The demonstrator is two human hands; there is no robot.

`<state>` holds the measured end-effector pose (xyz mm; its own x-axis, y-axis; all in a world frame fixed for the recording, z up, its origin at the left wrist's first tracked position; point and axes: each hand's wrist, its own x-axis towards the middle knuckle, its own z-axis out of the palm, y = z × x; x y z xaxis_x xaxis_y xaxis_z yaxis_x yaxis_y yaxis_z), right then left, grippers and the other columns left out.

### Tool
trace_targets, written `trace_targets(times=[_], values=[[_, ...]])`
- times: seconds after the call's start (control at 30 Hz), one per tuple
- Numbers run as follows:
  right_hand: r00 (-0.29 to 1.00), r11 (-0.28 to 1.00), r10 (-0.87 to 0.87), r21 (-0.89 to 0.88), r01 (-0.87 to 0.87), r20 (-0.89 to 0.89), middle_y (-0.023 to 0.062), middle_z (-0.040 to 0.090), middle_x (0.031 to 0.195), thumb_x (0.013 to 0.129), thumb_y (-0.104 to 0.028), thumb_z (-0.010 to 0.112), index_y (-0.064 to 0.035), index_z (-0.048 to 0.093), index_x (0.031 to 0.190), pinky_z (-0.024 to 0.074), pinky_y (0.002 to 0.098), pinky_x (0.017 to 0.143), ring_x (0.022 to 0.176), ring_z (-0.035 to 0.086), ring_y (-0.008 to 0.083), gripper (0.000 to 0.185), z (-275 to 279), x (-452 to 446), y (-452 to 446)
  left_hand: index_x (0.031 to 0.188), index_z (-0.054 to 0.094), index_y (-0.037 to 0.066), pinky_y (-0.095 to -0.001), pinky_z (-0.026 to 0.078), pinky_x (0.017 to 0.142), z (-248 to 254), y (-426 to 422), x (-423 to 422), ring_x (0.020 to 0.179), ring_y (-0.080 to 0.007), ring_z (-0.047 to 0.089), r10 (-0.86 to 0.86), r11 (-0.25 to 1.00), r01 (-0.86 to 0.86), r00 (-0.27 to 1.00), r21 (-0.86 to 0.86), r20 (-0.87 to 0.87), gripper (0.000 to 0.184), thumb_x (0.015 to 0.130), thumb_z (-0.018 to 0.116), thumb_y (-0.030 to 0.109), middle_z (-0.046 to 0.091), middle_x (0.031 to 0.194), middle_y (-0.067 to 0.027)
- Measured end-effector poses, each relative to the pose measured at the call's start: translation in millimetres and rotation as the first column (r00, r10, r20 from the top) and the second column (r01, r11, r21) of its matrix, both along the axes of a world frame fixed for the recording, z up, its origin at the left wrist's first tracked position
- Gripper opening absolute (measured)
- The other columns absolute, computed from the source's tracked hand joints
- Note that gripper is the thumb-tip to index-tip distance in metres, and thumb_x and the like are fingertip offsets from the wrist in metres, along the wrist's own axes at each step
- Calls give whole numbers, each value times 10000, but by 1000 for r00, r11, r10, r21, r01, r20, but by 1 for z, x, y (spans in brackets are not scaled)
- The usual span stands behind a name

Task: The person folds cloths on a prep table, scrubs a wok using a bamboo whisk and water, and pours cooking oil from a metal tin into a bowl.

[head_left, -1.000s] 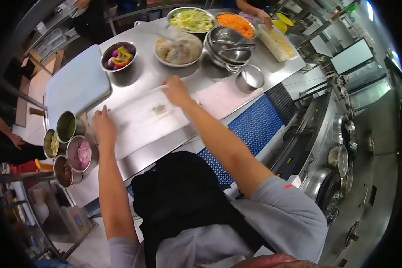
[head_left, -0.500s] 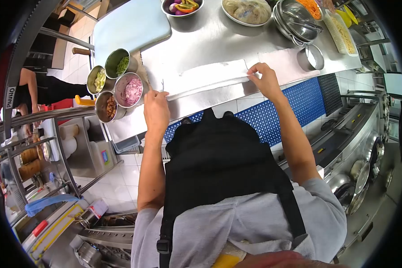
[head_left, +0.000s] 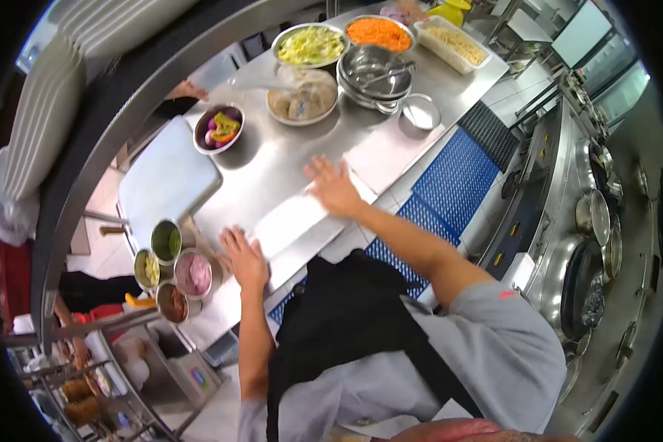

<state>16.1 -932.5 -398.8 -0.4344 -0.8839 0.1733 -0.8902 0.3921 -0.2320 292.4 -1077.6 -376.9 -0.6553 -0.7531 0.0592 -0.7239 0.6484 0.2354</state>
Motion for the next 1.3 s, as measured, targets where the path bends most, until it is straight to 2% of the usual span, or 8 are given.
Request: trace_targets(times=[0.17, 0.4, 0.57, 0.7, 0.8, 0.9, 1.03, 1.3], values=[[956, 987, 133, -126, -103, 262, 163, 509, 1387, 905, -256, 669, -45, 615, 1212, 332, 522, 1081, 1315, 437, 324, 377, 12, -8, 24, 1288, 559, 16, -598, 292, 1120, 14, 1, 22, 1446, -378, 319, -89, 995, 84, 993, -62, -83, 403, 940, 631, 206, 336, 1554, -236], [794, 965, 189, -257, -42, 578, 126, 662, 861, 829, -103, 748, 1, 629, 1042, 488, 336, 752, 803, 606, 228, 266, 116, -28, 85, 963, 683, -21, -304, 466, 651, 88, -21, 48, 660, -162, 566, -101, 896, 274, 892, 349, -441, 320, 751, 852, 149, 644, 725, -62], [620, 859, 313, -493, 138, 719, 33, 621, 949, 885, -77, 701, -9, 619, 1068, 463, 280, 817, 897, 565, 124, 211, 202, -41, 115, 879, 662, -9, -272, 435, 746, 188, -14, 37, 814, -170, 564, -97, 864, 445, 606, 236, -789, 250, 792, 829, 155, 634, 897, -83], [662, 398, 513, -835, 381, 546, 48, 588, 1060, 985, -149, 611, -16, 547, 1133, 424, 267, 908, 1006, 527, 106, 209, 279, 5, 105, 1020, 560, 2, -297, 424, 811, 247, 14, 12, 908, -177, 542, -48, 923, 383, 198, 32, -979, 239, 987, 626, 229, 601, 976, -103], [996, 191, -74, -979, 66, 52, 86, 620, 1019, 1000, -147, 585, 14, 543, 1110, 461, 269, 838, 928, 573, 136, 200, 299, 30, 105, 1004, 514, 0, -328, 456, 759, 286, 34, 1, 801, -202, 551, -283, 959, -2, 30, -283, -959, 335, 1035, 534, 333, 595, 915, -132], [998, 157, 1, -985, -68, -69, 113, 640, 941, 1003, -125, 561, 40, 546, 1082, 483, 282, 731, 800, 591, 166, 183, 303, 35, 131, 943, 499, 6, -342, 463, 661, 285, 29, 27, 688, -204, 546, -441, 897, 21, 43, -441, -896, 376, 1046, 497, 368, 585, 822, -125], [835, 467, -51, -726, 505, 548, 95, 633, 789, 967, -170, 641, 4, 598, 989, 462, 306, 604, 670, 562, 145, 181, 239, 24, 112, 888, 584, -8, -297, 395, 619, 204, -6, 6, 687, -125, 460, 170, 967, 88, 471, 238, -865, 296, 993, 622, 266, 557, 771, -50], [462, 748, 116, -384, 542, 879, 29, 663, 846, 967, -156, 659, 4, 610, 1033, 480, 243, 625, 736, 602, 75, 179, 183, 38, 63, 809, 635, -16, -259, 323, 530, 181, 57, -98, 597, -74, 384, 99, 784, 382, 702, 490, -705, 344, 936, 706, 295, 450, 634, 34]])
